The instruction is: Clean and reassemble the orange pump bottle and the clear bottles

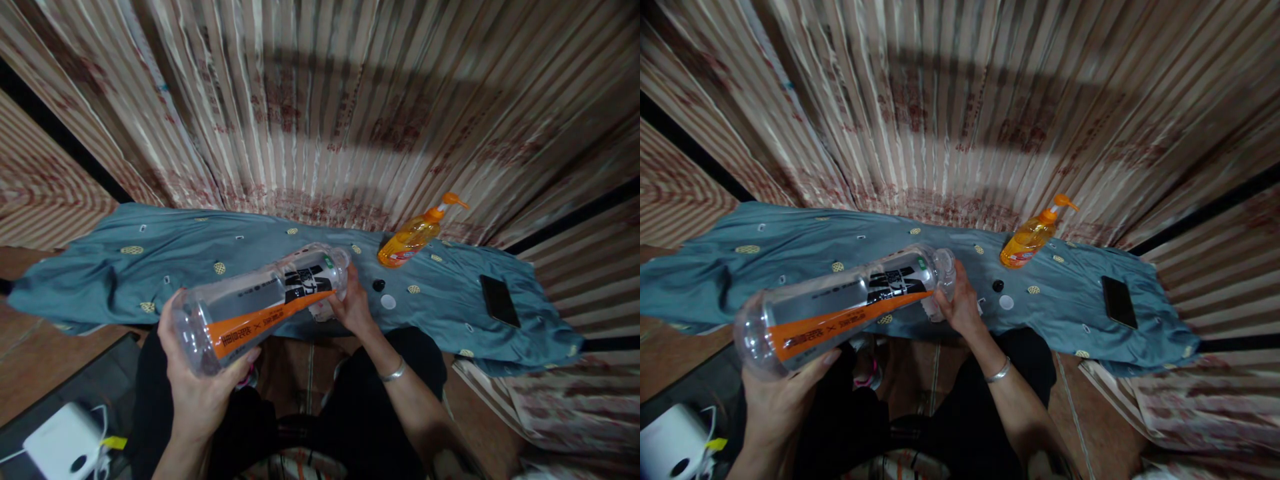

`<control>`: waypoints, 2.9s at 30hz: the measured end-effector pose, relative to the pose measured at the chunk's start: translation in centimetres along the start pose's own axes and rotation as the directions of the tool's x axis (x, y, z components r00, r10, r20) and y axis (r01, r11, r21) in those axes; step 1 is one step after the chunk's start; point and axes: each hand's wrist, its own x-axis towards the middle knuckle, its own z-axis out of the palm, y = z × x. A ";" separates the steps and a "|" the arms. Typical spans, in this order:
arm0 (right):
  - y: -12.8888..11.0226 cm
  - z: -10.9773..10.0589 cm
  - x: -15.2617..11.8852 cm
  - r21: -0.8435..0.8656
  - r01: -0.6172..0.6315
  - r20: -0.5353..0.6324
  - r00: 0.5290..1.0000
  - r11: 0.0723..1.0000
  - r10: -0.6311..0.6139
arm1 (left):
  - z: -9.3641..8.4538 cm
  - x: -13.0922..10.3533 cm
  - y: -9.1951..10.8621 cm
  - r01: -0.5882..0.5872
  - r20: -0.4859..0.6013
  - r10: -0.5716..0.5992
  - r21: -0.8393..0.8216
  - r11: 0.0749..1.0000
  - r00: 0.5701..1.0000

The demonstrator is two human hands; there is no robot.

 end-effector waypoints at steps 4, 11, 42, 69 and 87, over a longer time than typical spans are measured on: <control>0.1 0.0 0.0 -0.009 0.015 -0.002 1.000 1.000 -0.015 | -0.1 0.1 -0.1 -0.037 0.008 0.037 0.002 0.999 0.999; 0.2 0.0 0.0 0.026 0.007 0.004 1.000 1.000 -0.007 | 0.6 0.0 0.8 0.010 -0.007 -0.010 -0.018 1.000 1.000; 0.5 -0.2 -0.2 0.051 -0.045 0.028 0.999 0.998 0.043 | 1.6 -0.2 1.7 -0.005 -0.081 0.002 -0.040 0.999 0.997; 0.0 -0.1 -0.2 0.046 -0.066 0.022 0.998 0.997 0.065 | 1.5 -0.1 1.9 0.054 -0.085 -0.057 -0.037 0.998 0.995; -0.1 -0.1 -0.2 0.049 -0.059 0.015 0.998 0.997 0.058 | 1.6 0.0 2.1 0.005 -0.078 -0.006 -0.011 1.000 0.997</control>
